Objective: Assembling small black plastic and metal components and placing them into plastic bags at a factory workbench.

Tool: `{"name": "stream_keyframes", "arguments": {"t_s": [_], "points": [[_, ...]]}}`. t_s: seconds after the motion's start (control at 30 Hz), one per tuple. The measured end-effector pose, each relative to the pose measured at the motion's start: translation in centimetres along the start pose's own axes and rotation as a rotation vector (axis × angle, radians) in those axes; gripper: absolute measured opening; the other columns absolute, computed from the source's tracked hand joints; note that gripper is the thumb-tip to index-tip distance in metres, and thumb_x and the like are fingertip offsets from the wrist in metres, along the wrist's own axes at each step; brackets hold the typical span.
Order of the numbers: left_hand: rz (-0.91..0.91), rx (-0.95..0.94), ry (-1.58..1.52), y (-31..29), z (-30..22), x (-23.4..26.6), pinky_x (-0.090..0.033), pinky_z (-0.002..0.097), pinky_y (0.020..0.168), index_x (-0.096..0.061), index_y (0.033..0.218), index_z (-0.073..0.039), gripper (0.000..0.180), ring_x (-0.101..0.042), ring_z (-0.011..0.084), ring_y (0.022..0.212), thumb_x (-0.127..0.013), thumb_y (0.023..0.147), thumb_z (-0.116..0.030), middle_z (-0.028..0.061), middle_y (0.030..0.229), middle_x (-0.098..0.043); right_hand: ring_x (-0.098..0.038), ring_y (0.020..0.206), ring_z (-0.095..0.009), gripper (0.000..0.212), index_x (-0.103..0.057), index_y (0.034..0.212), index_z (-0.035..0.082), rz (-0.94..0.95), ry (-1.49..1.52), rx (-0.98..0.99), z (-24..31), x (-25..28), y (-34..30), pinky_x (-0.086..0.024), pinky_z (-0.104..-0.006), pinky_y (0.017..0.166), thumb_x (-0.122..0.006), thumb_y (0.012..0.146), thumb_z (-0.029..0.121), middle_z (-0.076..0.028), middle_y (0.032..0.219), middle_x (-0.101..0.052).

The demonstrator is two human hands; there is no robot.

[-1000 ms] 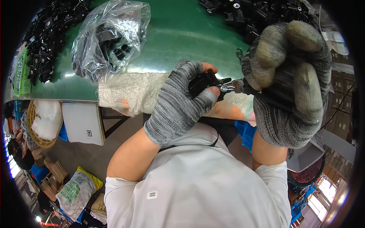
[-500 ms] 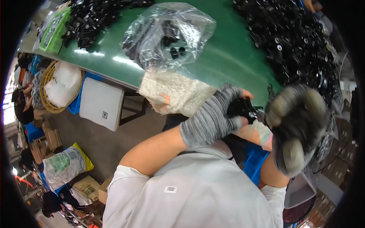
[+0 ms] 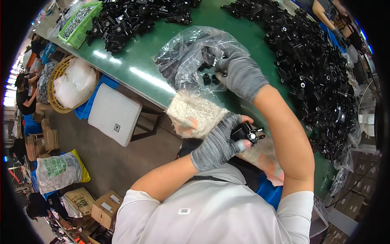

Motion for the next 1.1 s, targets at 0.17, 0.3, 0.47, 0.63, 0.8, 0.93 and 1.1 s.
{"name": "stream_keyframes", "arguments": {"t_s": [0.17,0.3,0.47,0.63,0.8,0.93,1.1], "points": [[0.029,0.022,0.040,0.1,0.2,0.0,-0.045,0.0332,0.104,-0.051,0.137,-0.004,0.059,-0.055,0.0163,0.115,-0.077,0.086,-0.021,0.0073,0.123,-0.057,-0.065,0.097,-0.035,0.021,-0.076,0.096,0.010,0.312,-0.085,0.036,0.6,-1.8,1.6,-0.052,-0.0444,0.087,-0.071,0.081,0.023,-0.019,0.101,-0.066],[-0.081,0.044,-0.157,0.2,1.6,0.2,-0.047,0.0310,0.100,-0.047,0.138,0.000,0.061,-0.058,0.0157,0.111,-0.076,0.088,-0.018,0.0096,0.122,-0.061,-0.065,0.090,-0.034,0.015,-0.071,0.092,0.007,-0.082,0.117,0.118,2.0,3.8,-1.8,-0.053,-0.0408,0.080,-0.073,0.078,0.011,-0.015,0.103,-0.065],[-0.075,0.073,-0.040,1.3,-0.6,-0.1,-0.048,0.0348,0.098,-0.053,0.134,-0.001,0.055,-0.059,0.0224,0.109,-0.074,0.086,-0.015,0.0129,0.118,-0.061,-0.063,0.084,-0.032,0.017,-0.070,0.086,0.008,-0.281,0.252,-0.084,2.3,10.0,-11.8,-0.053,-0.0387,0.070,-0.077,0.072,0.005,-0.012,0.098,-0.062],[-0.074,-0.034,0.177,1.5,-1.2,-0.7,-0.048,0.0322,0.097,-0.054,0.136,0.000,0.054,-0.059,0.0180,0.107,-0.073,0.087,-0.013,0.0103,0.115,-0.063,-0.063,0.081,-0.031,0.016,-0.069,0.082,0.009,-0.349,0.018,-0.106,3.8,9.2,-16.8,-0.053,-0.0390,0.068,-0.078,0.069,0.009,-0.011,0.093,-0.062],[-0.054,0.060,0.126,1.6,-1.1,-0.8,-0.051,0.0297,0.089,-0.056,0.132,0.000,0.045,-0.061,0.0146,0.097,-0.068,0.093,-0.019,0.0071,0.109,-0.064,-0.063,0.081,-0.030,0.017,-0.071,0.081,0.008,-0.248,-0.148,0.011,5.0,9.1,-17.0,-0.052,-0.0414,0.067,-0.079,0.067,0.014,-0.011,0.090,-0.065],[-0.104,0.132,0.011,2.1,-1.3,-1.0,-0.052,0.0273,0.084,-0.061,0.124,0.000,0.037,-0.061,0.0123,0.091,-0.067,0.095,-0.022,0.0057,0.100,-0.065,-0.063,0.079,-0.025,0.025,-0.072,0.091,0.005,-0.073,-0.053,0.030,5.2,9.3,-17.3,-0.051,-0.0371,0.065,-0.082,0.072,0.018,-0.012,0.093,-0.066],[-0.069,0.194,-0.030,2.3,-1.2,-1.1,-0.054,0.0299,0.078,-0.064,0.113,0.000,0.035,-0.064,0.0140,0.084,-0.070,0.095,-0.029,0.0094,0.093,-0.069,-0.056,0.080,-0.015,0.055,-0.050,0.137,-0.002,-0.577,0.939,-0.182,2.3,11.4,-19.0,-0.051,-0.0302,0.070,-0.067,0.090,0.023,-0.011,0.105,-0.062]]}}
Point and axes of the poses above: each hand's wrist, its own y-axis towards the middle knuckle, its own x-axis out of the back of the hand, z = x × y, the point moved 4 cm from there along y, towards the middle knuckle
